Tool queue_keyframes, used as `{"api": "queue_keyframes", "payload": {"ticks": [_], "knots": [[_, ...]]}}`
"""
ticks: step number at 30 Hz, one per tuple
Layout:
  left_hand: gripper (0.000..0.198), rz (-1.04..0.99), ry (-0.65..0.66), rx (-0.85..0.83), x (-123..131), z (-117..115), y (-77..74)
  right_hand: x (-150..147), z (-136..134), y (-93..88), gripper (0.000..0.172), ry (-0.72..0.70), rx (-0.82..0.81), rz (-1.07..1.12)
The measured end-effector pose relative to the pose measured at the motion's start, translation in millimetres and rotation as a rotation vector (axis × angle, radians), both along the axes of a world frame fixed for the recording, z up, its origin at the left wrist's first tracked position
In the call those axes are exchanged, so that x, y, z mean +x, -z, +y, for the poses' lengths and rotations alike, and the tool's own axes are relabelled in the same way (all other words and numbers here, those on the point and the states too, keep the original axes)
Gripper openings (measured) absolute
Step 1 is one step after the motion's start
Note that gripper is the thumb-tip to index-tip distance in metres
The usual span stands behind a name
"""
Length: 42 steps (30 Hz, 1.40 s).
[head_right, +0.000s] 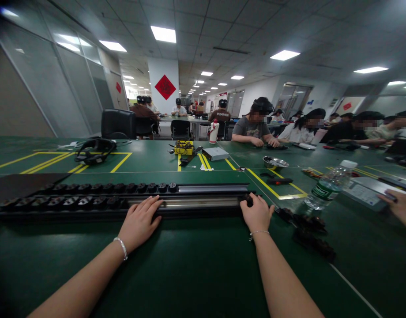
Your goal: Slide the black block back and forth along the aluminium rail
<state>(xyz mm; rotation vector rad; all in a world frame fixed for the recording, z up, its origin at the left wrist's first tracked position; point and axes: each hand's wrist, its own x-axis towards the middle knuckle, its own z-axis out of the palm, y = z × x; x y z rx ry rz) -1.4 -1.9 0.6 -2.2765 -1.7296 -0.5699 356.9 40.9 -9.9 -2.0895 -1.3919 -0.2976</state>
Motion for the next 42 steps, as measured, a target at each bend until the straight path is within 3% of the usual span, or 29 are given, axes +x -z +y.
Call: {"api": "queue_keyframes", "payload": {"ticks": [42], "knots": [[0.042, 0.000, 0.008, 0.000, -1.0, 1.3, 2.7, 6.1, 2.2, 1.5, 0.049, 0.010, -0.027, 0.014]]}}
